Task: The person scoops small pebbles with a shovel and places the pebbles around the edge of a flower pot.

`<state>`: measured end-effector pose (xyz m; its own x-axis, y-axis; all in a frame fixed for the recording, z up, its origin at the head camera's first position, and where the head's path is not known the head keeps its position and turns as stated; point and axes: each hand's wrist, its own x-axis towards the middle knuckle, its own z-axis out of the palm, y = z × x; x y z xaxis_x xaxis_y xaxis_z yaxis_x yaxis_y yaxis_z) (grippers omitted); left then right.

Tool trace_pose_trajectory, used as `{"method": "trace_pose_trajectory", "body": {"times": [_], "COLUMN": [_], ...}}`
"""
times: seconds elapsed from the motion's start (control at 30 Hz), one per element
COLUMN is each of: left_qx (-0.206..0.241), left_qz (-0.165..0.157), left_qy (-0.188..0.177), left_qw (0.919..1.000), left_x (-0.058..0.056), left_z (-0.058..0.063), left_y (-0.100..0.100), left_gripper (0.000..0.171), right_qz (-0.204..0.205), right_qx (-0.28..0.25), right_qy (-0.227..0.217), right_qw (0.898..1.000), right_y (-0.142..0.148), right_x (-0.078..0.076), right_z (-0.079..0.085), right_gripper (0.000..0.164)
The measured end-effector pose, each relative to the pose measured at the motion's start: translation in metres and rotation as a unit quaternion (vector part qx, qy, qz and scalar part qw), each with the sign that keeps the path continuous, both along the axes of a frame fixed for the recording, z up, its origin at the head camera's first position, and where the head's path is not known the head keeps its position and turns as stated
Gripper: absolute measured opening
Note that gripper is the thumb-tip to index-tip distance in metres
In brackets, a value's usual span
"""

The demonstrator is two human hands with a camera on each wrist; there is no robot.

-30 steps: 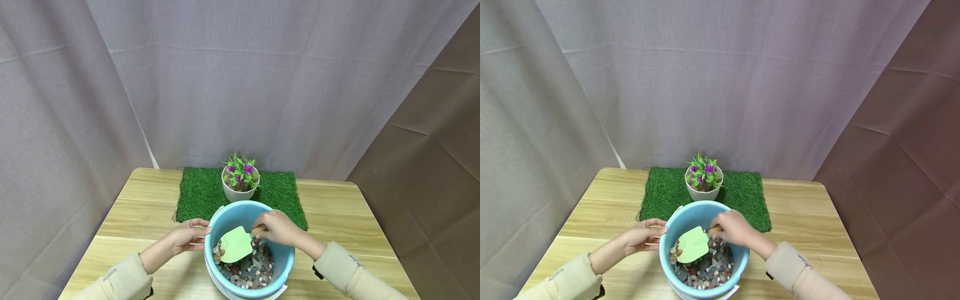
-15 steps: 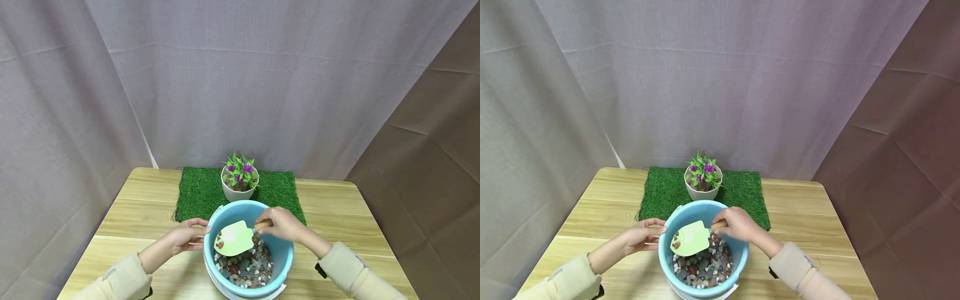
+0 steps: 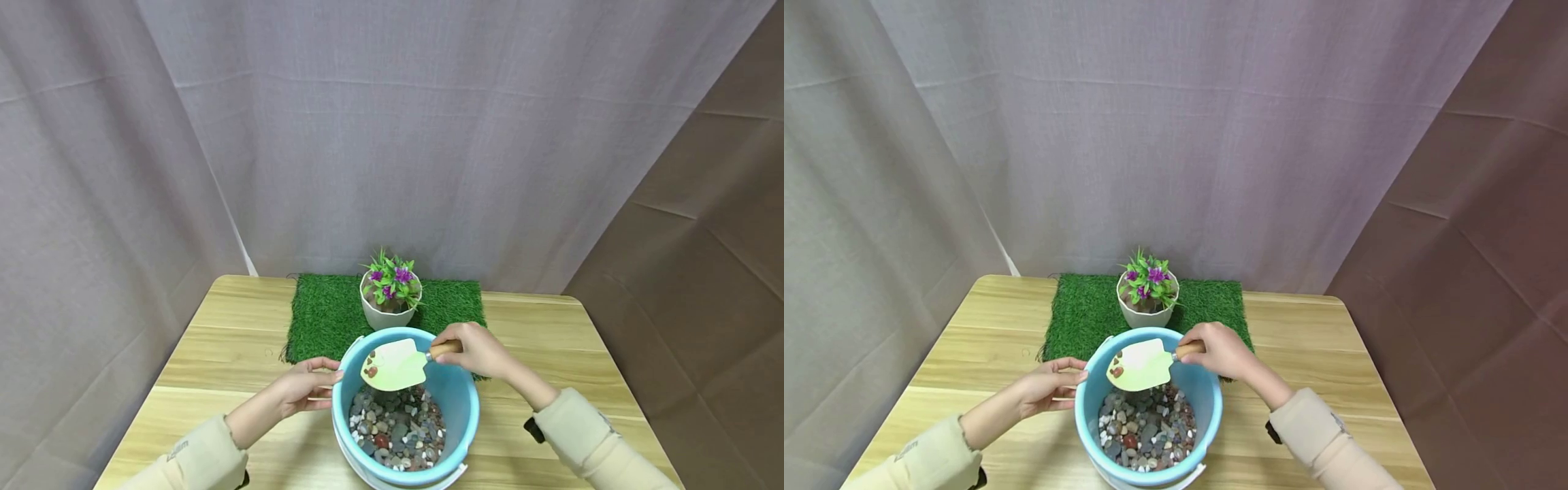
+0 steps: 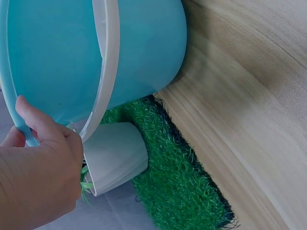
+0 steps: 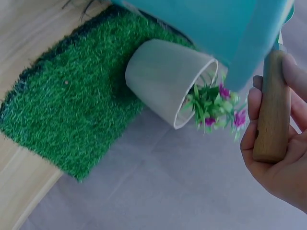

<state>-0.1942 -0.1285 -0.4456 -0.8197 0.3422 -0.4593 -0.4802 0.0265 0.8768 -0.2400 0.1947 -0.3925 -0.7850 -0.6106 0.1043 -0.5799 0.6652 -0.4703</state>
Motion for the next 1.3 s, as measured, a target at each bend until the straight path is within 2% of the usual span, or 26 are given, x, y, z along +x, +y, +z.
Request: {"method": "trace_pose_trajectory", "body": {"times": [0.3, 0.57, 0.97, 1.3], "left_qx": [0.006, 0.001, 0.003, 0.003], "left_qz": [-0.001, 0.003, 0.004, 0.005], "left_qy": [0.001, 0.001, 0.001, 0.000], "left_qw": [1.0000, 1.0000, 1.0000, 1.0000], "left_x": [-0.002, -0.002, -0.001, -0.001], "left_z": [0.001, 0.000, -0.002, -0.003], "left_y": [-0.001, 0.000, 0.001, 0.001], "left_gripper": [0.025, 0.026, 0.028, 0.026], "right_qz": [-0.045, -0.074, -0.136, -0.181], "right_qx": [-0.016, -0.040, -0.034, -0.005], "right_qy": [0.008, -0.012, -0.016, -0.009], "right_qw": [0.999, 0.996, 0.990, 0.983], "right_y": [0.019, 0.037, 0.063, 0.080], "right_x": [-0.014, -0.028, -0.050, -0.072], "right_z": [0.009, 0.013, 0.011, -0.001], "right_gripper": [0.018, 0.020, 0.022, 0.024]}}
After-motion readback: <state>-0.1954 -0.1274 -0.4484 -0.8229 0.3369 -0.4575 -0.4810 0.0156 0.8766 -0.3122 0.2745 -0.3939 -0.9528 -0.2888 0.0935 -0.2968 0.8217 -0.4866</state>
